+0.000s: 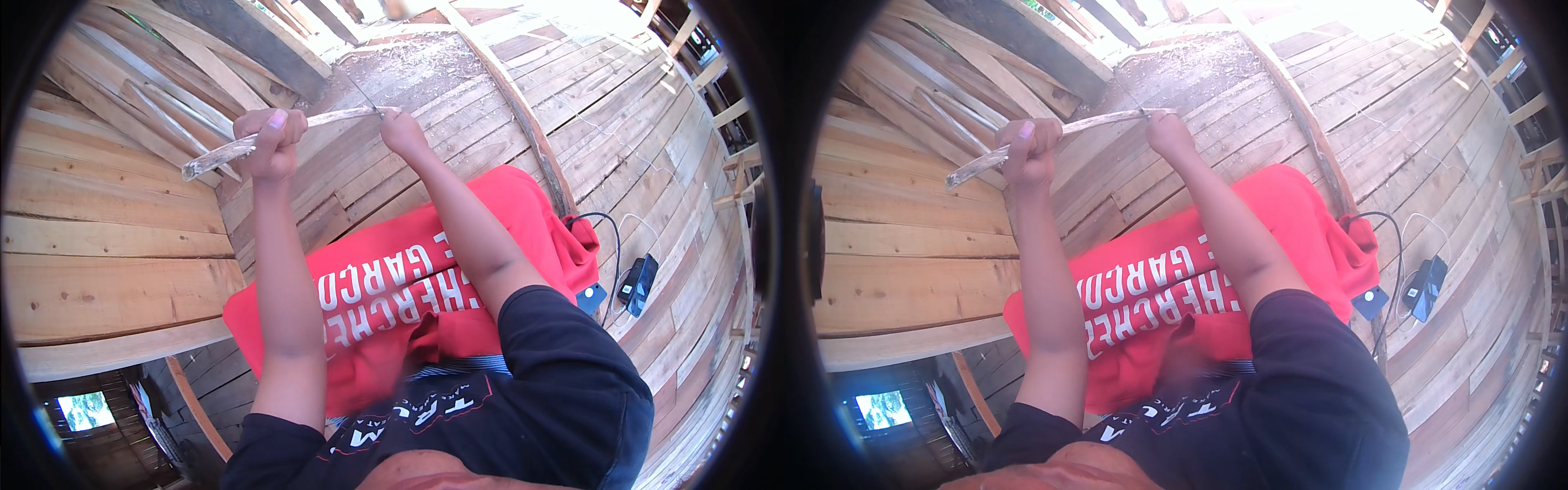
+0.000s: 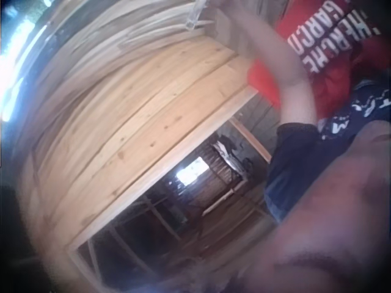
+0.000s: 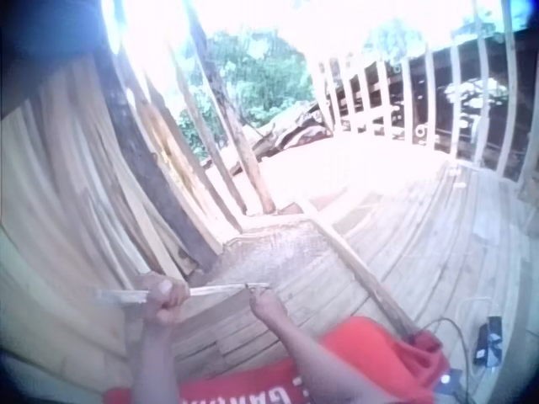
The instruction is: The person uses a knife to carve and shape a piece of wood held in their left hand. They repeatedly scrape the surface of the wood to remove shavings and refine its shape, working on different sections of the piece throughout the clip.
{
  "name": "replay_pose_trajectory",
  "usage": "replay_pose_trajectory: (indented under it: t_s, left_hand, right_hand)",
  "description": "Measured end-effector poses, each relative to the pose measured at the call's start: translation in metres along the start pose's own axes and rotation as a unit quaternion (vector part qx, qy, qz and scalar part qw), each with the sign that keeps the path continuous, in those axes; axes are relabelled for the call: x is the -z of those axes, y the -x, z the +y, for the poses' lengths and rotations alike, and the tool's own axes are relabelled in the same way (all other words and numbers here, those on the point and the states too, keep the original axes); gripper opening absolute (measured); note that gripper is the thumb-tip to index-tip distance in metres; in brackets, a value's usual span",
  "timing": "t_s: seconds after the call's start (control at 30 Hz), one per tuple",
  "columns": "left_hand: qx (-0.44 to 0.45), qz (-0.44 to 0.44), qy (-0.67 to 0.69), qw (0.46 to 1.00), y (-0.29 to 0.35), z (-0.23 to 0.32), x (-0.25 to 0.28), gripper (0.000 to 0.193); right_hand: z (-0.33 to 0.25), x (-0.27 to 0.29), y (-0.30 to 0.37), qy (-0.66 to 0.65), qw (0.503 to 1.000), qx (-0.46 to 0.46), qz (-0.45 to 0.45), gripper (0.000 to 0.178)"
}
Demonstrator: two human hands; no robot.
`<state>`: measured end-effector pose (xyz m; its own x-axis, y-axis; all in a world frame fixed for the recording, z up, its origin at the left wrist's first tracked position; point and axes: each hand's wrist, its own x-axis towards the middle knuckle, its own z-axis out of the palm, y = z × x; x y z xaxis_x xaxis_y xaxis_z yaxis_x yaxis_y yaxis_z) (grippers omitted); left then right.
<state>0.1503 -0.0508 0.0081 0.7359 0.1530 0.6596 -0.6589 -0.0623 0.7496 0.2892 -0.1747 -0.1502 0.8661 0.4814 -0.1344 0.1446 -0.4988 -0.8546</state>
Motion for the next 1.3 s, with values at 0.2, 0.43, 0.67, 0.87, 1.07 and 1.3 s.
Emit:
replay_pose_trajectory:
  t_s: [0.2, 0.43, 0.67, 0.87, 1.07, 1.3]
  left_hand:
    - [0.003, -0.022, -0.005, 1.0, -0.001, -0.003, 0.003, 0.045]
    - [-0.005, -0.02, -0.008, 1.0, 0.009, 0.002, 0.014, 0.044]
    - [-0.003, 0.002, -0.013, 1.0, 0.007, -0.002, 0.012, 0.045]
    - [0.005, -0.019, -0.012, 1.0, -0.001, -0.004, 0.002, 0.045]
    - [-0.004, -0.012, -0.013, 1.0, 0.007, -0.002, 0.013, 0.046]
    - [-0.014, 0.0, -0.001, 1.0, -0.012, -0.008, -0.001, 0.046]
  right_hand:
    - [-0.009, -0.004, 0.005, 0.003, 0.999, -0.037, 0.013, 0.053]
    - [-0.059, 0.016, 0.033, 0.004, 0.998, 0.04, -0.058, 0.059]
    - [-0.002, -0.01, -0.002, -0.016, 1.0, 0.005, -0.003, 0.057]
    - [0.028, -0.004, -0.011, 0.019, 0.996, -0.082, 0.002, 0.052]
    - [-0.008, -0.025, -0.009, 0.009, 0.998, -0.047, -0.028, 0.055]
    - [0.026, -0.004, -0.024, -0.001, 0.999, -0.051, 0.014, 0.058]
